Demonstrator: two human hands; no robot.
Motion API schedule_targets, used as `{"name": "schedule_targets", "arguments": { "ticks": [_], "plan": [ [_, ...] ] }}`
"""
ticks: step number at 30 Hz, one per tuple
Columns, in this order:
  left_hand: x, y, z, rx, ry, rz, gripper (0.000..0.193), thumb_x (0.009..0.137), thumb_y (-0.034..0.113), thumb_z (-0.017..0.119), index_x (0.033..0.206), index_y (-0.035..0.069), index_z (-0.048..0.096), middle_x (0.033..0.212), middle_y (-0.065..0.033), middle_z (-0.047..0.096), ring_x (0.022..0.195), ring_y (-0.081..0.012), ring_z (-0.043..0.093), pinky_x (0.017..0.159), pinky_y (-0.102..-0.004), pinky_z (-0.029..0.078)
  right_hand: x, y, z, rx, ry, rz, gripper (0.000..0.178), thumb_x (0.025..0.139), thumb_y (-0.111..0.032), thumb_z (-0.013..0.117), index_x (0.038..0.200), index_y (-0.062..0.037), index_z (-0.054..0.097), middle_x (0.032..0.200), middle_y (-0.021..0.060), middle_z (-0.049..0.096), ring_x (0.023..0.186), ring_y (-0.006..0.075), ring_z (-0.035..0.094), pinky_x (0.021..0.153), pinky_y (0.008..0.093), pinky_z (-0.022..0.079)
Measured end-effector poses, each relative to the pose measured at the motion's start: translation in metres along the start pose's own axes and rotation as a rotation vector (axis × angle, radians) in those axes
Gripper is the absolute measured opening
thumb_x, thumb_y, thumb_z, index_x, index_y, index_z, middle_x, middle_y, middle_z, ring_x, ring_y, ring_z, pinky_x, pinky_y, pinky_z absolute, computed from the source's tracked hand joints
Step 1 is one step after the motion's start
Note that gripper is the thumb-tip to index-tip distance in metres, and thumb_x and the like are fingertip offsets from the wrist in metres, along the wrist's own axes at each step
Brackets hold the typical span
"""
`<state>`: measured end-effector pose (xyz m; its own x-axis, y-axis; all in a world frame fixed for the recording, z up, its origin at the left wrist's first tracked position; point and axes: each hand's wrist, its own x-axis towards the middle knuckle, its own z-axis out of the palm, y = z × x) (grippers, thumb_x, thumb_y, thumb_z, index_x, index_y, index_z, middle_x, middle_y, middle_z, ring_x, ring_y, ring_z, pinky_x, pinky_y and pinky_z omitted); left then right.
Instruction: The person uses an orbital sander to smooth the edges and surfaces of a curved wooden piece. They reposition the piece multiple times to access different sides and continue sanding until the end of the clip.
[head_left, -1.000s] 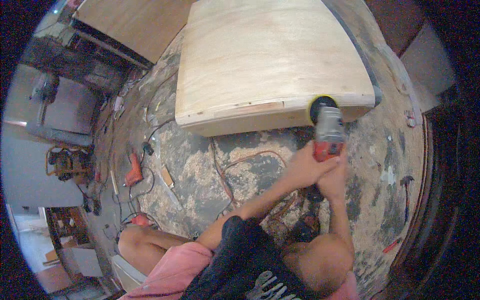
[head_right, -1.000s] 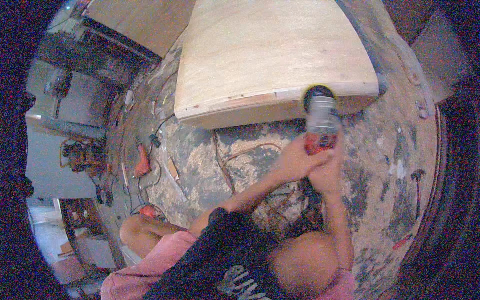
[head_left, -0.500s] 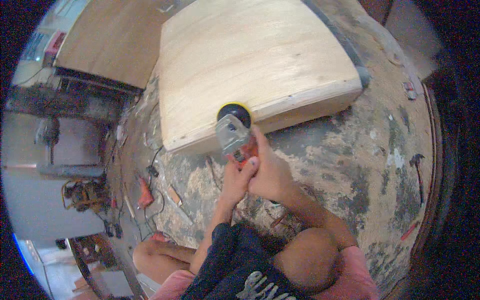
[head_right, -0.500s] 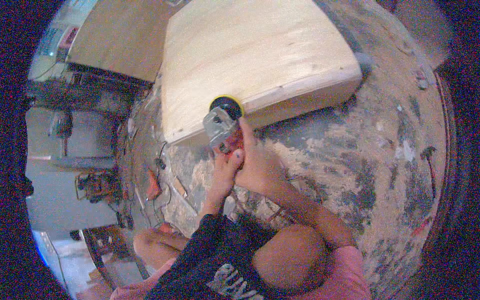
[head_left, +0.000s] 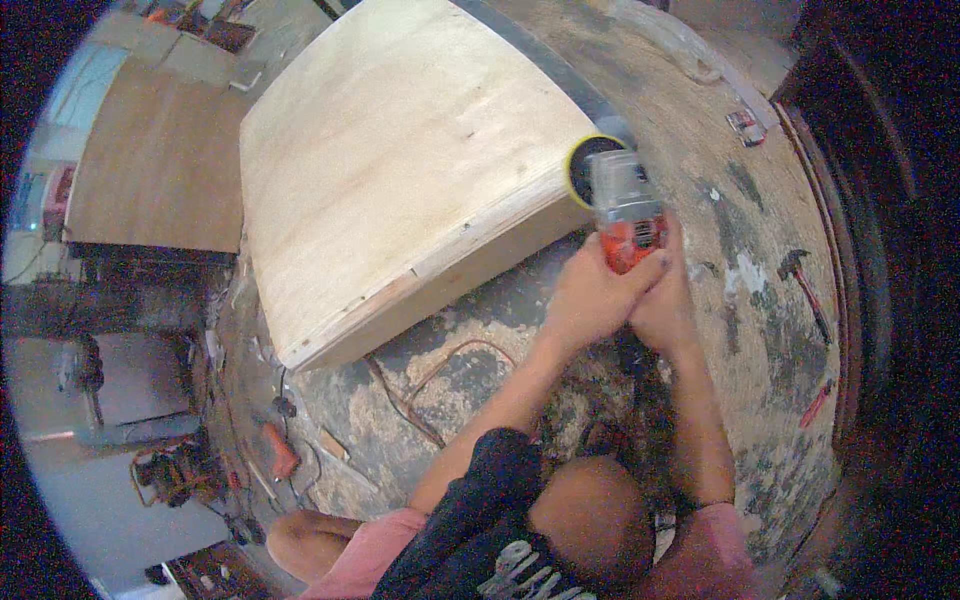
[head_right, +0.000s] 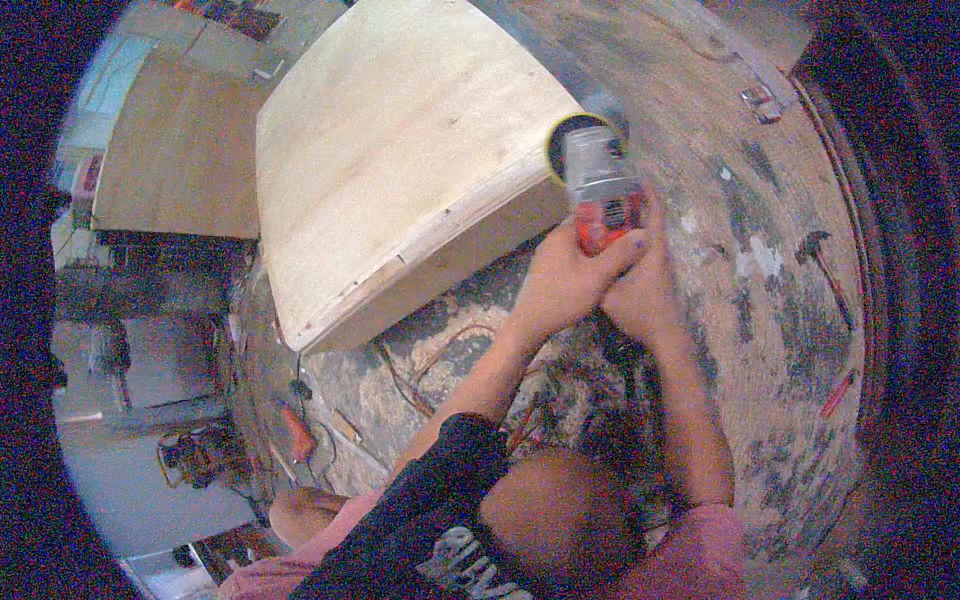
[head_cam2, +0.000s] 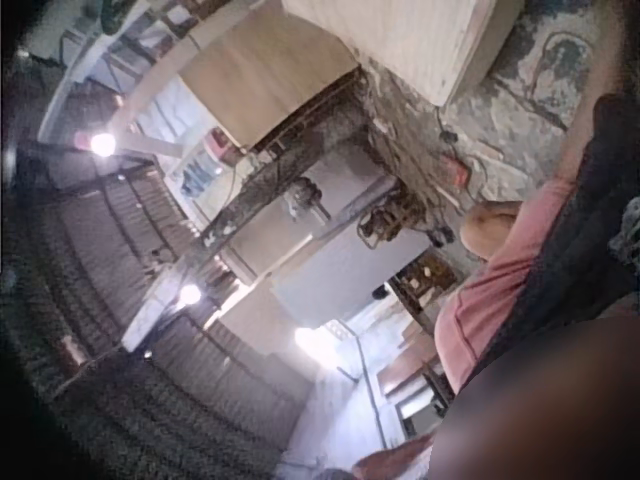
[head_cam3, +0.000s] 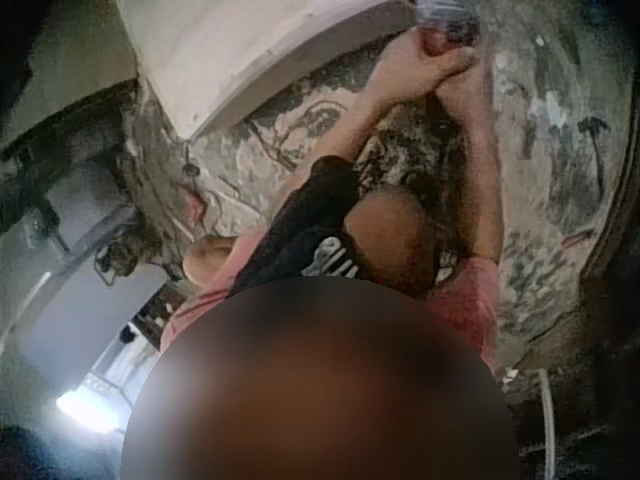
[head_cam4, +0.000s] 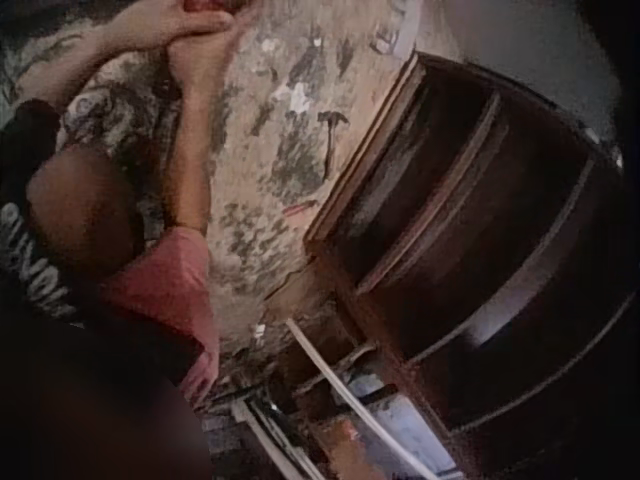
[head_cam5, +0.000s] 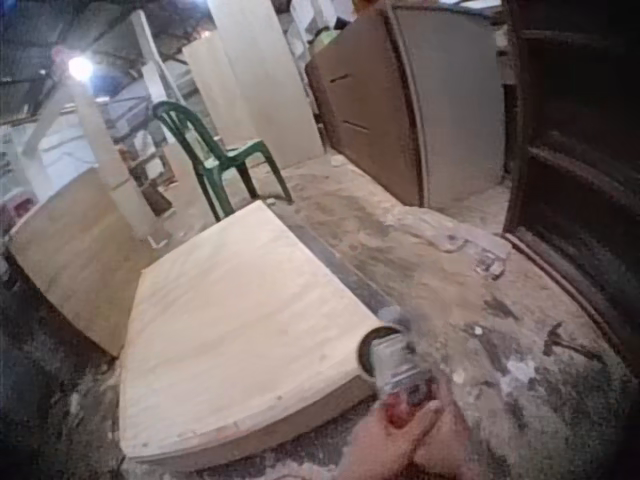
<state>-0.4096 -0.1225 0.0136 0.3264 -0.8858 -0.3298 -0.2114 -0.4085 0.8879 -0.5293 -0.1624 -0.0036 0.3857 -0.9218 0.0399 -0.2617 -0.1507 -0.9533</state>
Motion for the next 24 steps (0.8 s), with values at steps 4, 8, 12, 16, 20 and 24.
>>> {"name": "schedule_targets", "arguments": {
  "ticks": [4, 8, 12, 16, 20, 24],
  "plan": [
    [-0.008, -0.007, 0.0, 0.034, 0.081, 0.037, 0.068, 0.087, 0.055, 0.075, 0.117, -0.004, 0.064, 0.106, -0.028, 0.073, 0.103, -0.0397, 0.072, 0.092, -0.046, 0.055, 0.004, -0.003, 0.005, 0.2, -0.116, -0.041, 0.103, 0.08, -0.008, 0.083, 0.161, -0.0053, 0.02, 0.136, 0.0205, 0.058, 0.127, 0.0308, 0.059, 0.108, 0.0438, 0.048],
    [-0.067, -0.033, -0.04, 0.001, 0.214, -0.12, 0.06, 0.089, 0.048, 0.076, 0.119, -0.003, 0.064, 0.105, -0.0216, 0.074, 0.098, -0.0283, 0.072, 0.088, -0.0395, 0.055, -0.035, -0.012, 0.05, 0.305, -0.34, 0.001, 0.102, 0.082, -0.006, 0.079, 0.163, -0.008, 0.017, 0.134, 0.0204, 0.059, 0.125, 0.0327, 0.06, 0.105, 0.0445, 0.05],
    [-0.077, -0.038, -0.059, -0.106, 0.259, -0.019, 0.06, 0.089, 0.044, 0.078, 0.123, -0.003, 0.064, 0.105, -0.0192, 0.074, 0.097, -0.0262, 0.072, 0.088, -0.0385, 0.055, -0.041, -0.009, 0.068, 0.214, -0.378, 0.038, 0.097, 0.083, -0.005, 0.078, 0.161, -0.0041, 0.02, 0.138, 0.0213, 0.054, 0.128, 0.0304, 0.056, 0.107, 0.0424, 0.047],
    [-0.039, -0.019, -0.032, 0.044, 0.127, -0.044, 0.066, 0.089, 0.047, 0.077, 0.126, -0.004, 0.062, 0.109, -0.0237, 0.073, 0.103, -0.032, 0.073, 0.093, -0.042, 0.054, -0.021, 0.004, 0.041, 0.154, -0.143, -0.083, 0.098, 0.082, -0.007, 0.079, 0.161, -0.0043, 0.021, 0.136, 0.0223, 0.056, 0.126, 0.0328, 0.058, 0.108, 0.043, 0.047],
    [-0.017, -0.005, -0.01, 0.145, 0.09, -0.057, 0.07, 0.088, 0.052, 0.076, 0.128, -0.003, 0.062, 0.113, -0.0259, 0.073, 0.109, -0.0381, 0.071, 0.097, -0.0449, 0.054, -0.005, 0.016, 0.016, 0.103, -0.12, -0.016, 0.1, 0.08, -0.007, 0.08, 0.161, -0.0042, 0.021, 0.139, 0.0244, 0.055, 0.128, 0.0366, 0.058, 0.11, 0.0447, 0.046],
    [-0.048, -0.022, -0.036, 0.08, 0.165, -0.12, 0.069, 0.088, 0.05, 0.077, 0.128, -0.003, 0.061, 0.113, -0.0248, 0.073, 0.108, -0.0345, 0.072, 0.095, -0.0434, 0.054, -0.023, 0.003, 0.05, 0.19, -0.159, -0.099, 0.096, 0.082, -0.008, 0.076, 0.16, -0.0062, 0.02, 0.132, 0.0243, 0.061, 0.121, 0.0405, 0.063, 0.105, 0.0479, 0.05]
  ]
}}
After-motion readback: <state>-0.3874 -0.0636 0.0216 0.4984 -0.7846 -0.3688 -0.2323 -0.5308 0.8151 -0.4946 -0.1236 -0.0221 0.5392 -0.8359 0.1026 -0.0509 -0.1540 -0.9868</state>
